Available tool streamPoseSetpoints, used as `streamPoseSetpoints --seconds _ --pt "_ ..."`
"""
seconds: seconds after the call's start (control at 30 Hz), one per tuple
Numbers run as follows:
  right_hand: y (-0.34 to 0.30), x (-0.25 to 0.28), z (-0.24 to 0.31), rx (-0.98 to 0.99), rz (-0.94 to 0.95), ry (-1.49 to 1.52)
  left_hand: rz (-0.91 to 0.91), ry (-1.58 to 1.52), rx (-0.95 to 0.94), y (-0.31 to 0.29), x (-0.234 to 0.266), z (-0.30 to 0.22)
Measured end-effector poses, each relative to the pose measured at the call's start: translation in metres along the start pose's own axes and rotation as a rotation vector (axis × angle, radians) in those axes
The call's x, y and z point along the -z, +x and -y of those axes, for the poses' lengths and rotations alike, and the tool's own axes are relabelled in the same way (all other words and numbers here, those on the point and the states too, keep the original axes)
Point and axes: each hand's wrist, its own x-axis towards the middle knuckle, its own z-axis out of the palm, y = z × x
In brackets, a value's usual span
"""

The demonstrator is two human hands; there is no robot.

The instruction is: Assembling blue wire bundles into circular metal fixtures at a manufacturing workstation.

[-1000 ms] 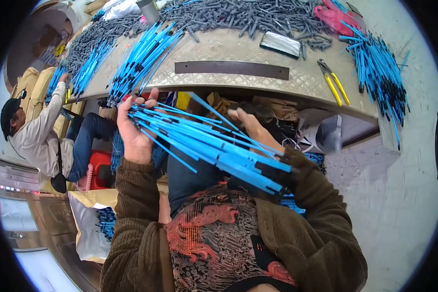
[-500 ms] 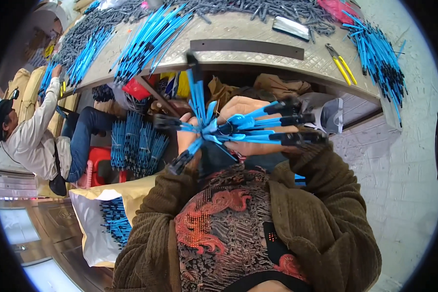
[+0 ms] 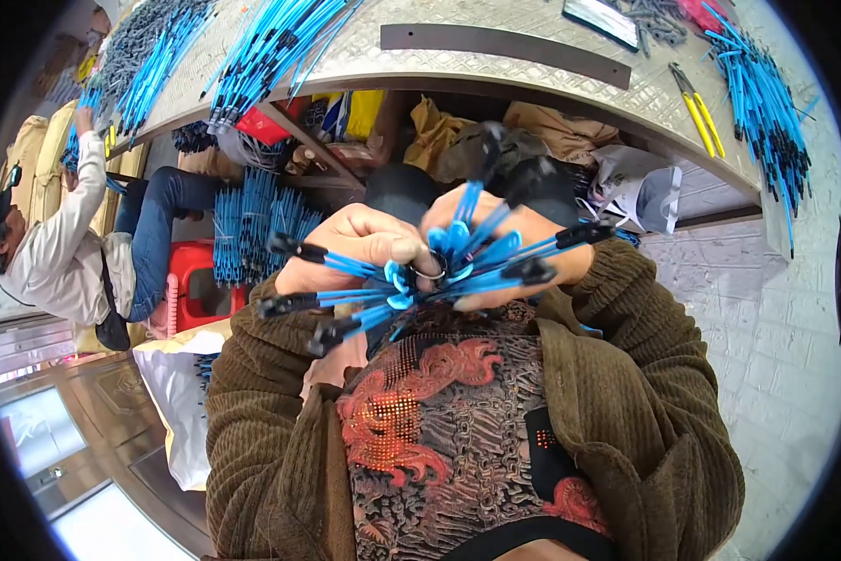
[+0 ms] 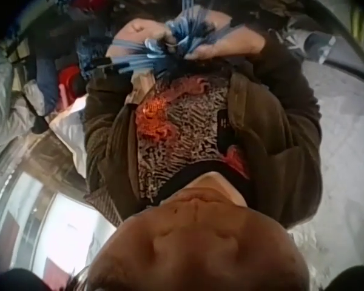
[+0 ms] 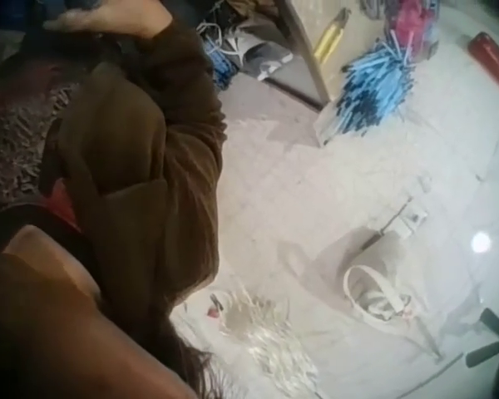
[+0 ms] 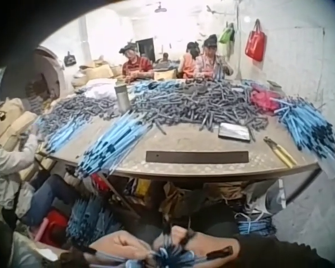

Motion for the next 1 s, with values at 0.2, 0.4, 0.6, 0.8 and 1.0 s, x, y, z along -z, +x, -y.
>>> streamPoseSetpoints --seconds 0.2,0.4,0.6,0.8,1.0 --pt "-0.009 -0.014 -0.033 -0.081 -0.178 0.945 -0.112 -0.097 -0.030 0.007 0.012 0.008" --pt "-0.007 -0.021 -0.039 -0.094 -0.263 0.983 -0.158 -0.117 -0.097 0.021 0.022 0.010" --pt "-0.004 -0.033 -0.088 -0.204 -0.318 0.890 -0.116 -0.096 -0.019 0.039 0.028 -0.001" --pt "0.006 -0.009 -0.086 -0.215 0.001 0.656 -0.081 -0.104 0.146 0.042 0.032 -0.006" --pt "-0.011 -0.027 -0.085 -0.281 -0.180 0.771 -0.023 -0.092 0.088 0.056 0.035 -0.006"
